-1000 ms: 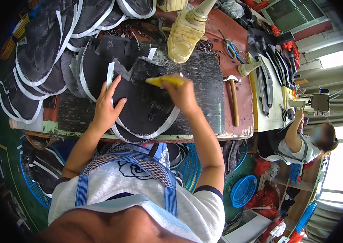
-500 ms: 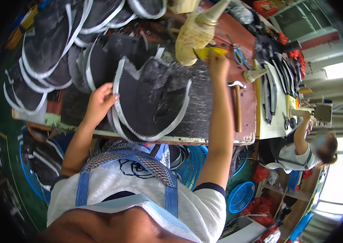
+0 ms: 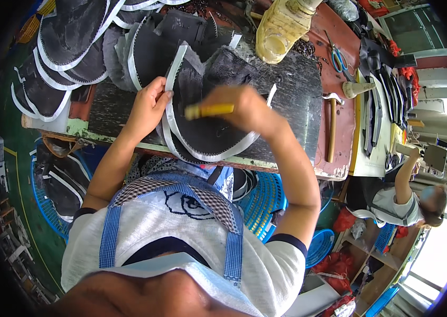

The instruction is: Apply adhesive to the edges of shoe upper components using a brush and a spreader tool.

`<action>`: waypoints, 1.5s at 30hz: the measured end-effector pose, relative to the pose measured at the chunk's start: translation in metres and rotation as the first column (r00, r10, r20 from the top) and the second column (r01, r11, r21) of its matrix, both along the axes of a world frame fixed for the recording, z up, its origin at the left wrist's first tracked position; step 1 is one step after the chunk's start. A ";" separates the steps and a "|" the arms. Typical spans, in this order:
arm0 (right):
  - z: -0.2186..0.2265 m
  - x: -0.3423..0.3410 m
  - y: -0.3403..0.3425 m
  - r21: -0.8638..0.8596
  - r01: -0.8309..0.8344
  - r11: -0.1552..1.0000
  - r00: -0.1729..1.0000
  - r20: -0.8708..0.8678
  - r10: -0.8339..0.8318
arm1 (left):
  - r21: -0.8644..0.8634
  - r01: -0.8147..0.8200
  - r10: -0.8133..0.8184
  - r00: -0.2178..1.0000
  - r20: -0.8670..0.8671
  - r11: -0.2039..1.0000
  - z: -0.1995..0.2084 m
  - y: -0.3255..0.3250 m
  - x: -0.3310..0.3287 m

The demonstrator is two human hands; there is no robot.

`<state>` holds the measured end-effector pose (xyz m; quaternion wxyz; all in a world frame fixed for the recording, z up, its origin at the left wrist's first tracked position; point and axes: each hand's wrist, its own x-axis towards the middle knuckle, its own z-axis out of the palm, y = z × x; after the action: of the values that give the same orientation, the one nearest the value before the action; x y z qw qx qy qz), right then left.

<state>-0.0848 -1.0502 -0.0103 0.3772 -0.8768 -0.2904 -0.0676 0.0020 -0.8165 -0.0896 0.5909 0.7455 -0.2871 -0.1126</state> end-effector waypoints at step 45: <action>-0.025 -0.121 -0.097 0.540 0.537 0.648 0.830 -0.198 -0.522 | -0.539 -0.829 0.766 0.442 -0.466 0.150 -0.046 0.331 -0.078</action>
<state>-0.2061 -1.1467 -0.0349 0.5905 -0.7677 0.0170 -0.2481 -0.0759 -0.4854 -0.1357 0.8049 0.4841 0.1560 0.3058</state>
